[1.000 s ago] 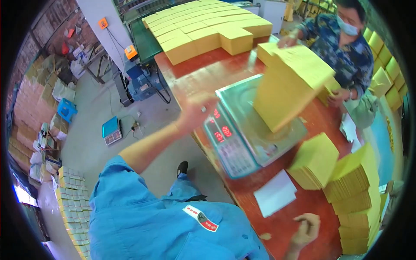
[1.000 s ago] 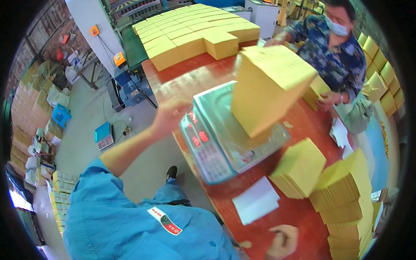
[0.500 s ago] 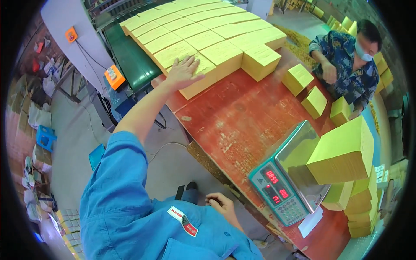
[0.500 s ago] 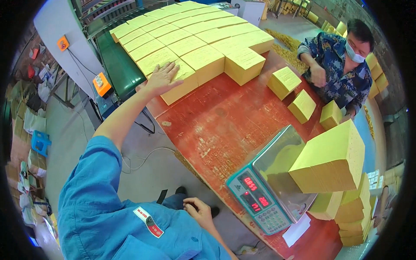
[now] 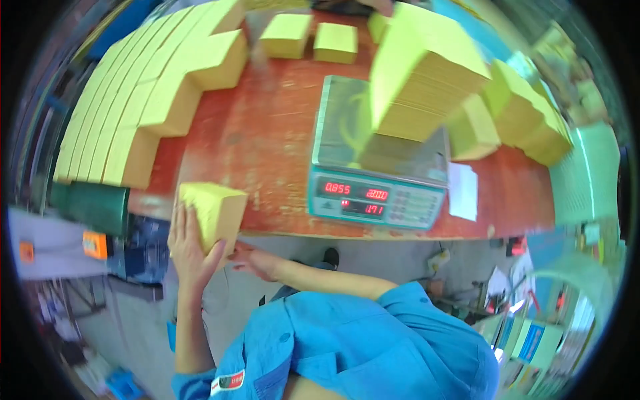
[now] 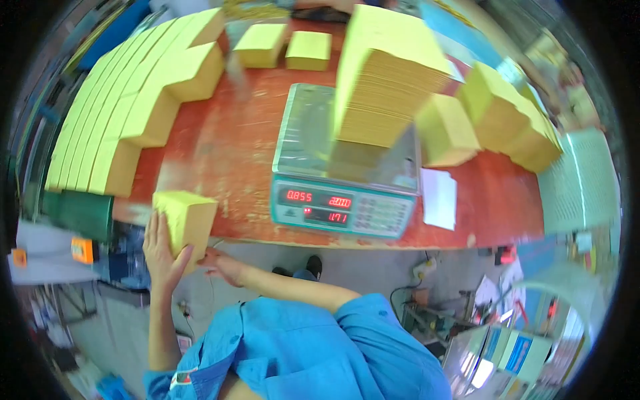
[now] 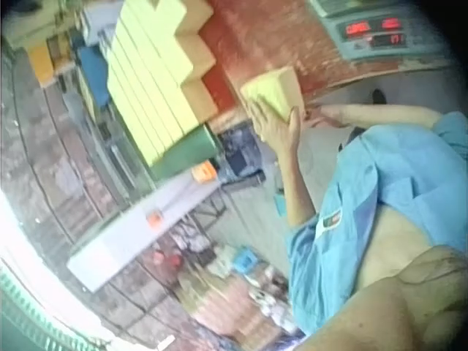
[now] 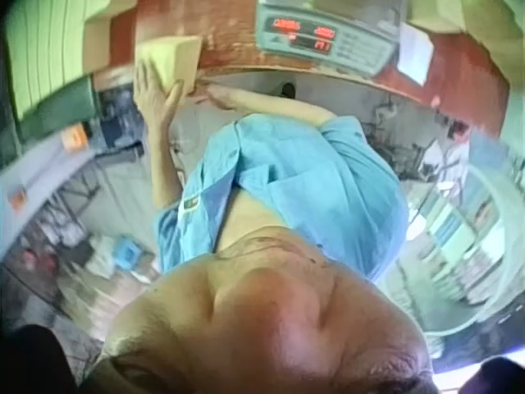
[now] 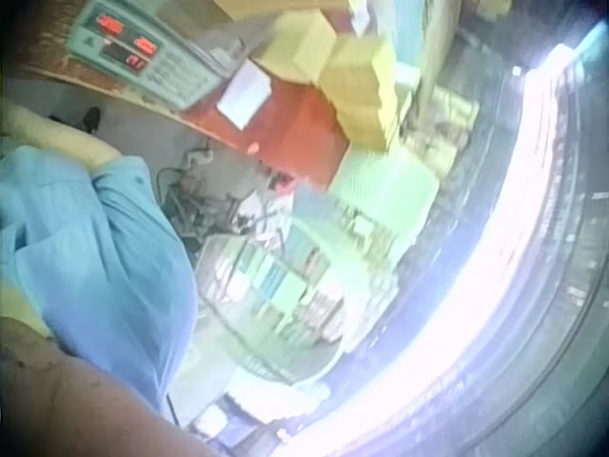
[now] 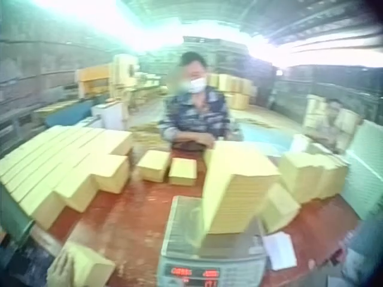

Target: The recorder weighs stacks of yellow paper on a scale and organizes them on a table.

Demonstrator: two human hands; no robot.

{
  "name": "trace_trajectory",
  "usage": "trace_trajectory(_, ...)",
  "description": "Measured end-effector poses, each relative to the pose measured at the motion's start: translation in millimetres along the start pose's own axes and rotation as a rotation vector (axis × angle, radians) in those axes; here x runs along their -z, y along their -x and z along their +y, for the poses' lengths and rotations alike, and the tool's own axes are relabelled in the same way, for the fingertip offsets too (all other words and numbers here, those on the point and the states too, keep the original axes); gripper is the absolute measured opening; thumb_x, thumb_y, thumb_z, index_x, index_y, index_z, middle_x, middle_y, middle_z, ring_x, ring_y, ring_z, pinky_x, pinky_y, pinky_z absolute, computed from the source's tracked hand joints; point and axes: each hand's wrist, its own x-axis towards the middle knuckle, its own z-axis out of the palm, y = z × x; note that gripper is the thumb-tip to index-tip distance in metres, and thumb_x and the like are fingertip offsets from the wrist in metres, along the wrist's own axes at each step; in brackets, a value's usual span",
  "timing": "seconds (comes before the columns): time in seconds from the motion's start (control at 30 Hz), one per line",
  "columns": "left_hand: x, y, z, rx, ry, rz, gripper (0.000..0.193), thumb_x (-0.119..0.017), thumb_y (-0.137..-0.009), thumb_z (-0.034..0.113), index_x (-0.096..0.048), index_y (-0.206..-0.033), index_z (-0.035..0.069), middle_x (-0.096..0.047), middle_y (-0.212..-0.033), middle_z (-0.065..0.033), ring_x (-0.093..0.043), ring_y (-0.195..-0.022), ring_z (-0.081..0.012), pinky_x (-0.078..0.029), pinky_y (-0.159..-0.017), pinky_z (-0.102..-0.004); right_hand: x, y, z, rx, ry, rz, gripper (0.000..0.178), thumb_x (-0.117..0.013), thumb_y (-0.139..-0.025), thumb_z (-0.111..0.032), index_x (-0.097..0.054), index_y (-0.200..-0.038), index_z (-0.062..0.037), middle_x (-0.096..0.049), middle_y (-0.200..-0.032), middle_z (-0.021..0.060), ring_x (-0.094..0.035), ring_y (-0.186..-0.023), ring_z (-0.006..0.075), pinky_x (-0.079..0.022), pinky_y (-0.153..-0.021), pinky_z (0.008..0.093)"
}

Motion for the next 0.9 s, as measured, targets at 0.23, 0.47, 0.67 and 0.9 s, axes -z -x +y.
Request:
trace_trajectory(0.23,-14,-22,24,0.113,-0.042,0.073,0.084,-0.071,-0.075,0.035,-0.040,-0.143,-0.002,-0.035,-0.151,-0.0240,-0.031,-0.141,-0.0376,-0.025,-0.113,-0.0483,6,20,-18,0.007,-0.088,0.005,0.052,-0.054,-0.096,-0.030,-0.040,-0.143,-0.0120,-0.050,-0.138,0.0058,-0.046,-0.129,0.0190,-0.035,-0.104,0.0393)
trace_trajectory(0.47,-52,-89,52,0.170,-0.127,0.190,0.086,-0.066,-0.077,0.050,-0.041,-0.143,0.001,-0.037,-0.149,-0.0247,-0.033,-0.140,-0.0382,-0.027,-0.112,-0.0525,19,66,-3,-0.052,-0.106,0.180,0.057,-0.065,-0.093,-0.023,-0.041,-0.141,-0.0032,-0.052,-0.134,0.0142,-0.060,-0.112,0.0287,-0.050,-0.089,0.0362)
trace_trajectory(0.67,-48,-131,42,0.170,-0.158,0.119,0.085,-0.066,-0.075,0.050,-0.041,-0.143,0.006,-0.036,-0.151,-0.0190,-0.033,-0.141,-0.0327,-0.031,-0.108,-0.0564,43,90,-14,-0.159,0.065,0.164,0.051,-0.059,-0.096,-0.025,-0.044,-0.138,0.0002,-0.058,-0.125,0.0146,-0.062,-0.106,0.0238,-0.051,-0.083,0.0324)
trace_trajectory(0.9,-36,-145,-28,0.206,-0.204,0.074,0.085,-0.066,-0.075,0.049,-0.040,-0.144,0.005,-0.036,-0.152,-0.0187,-0.032,-0.142,-0.0324,-0.032,-0.108,-0.0548,53,96,-35,-0.095,0.241,0.195,0.043,-0.051,-0.099,-0.020,-0.048,-0.136,0.0008,-0.062,-0.122,0.0127,-0.061,-0.108,0.0204,-0.050,-0.090,0.0312)
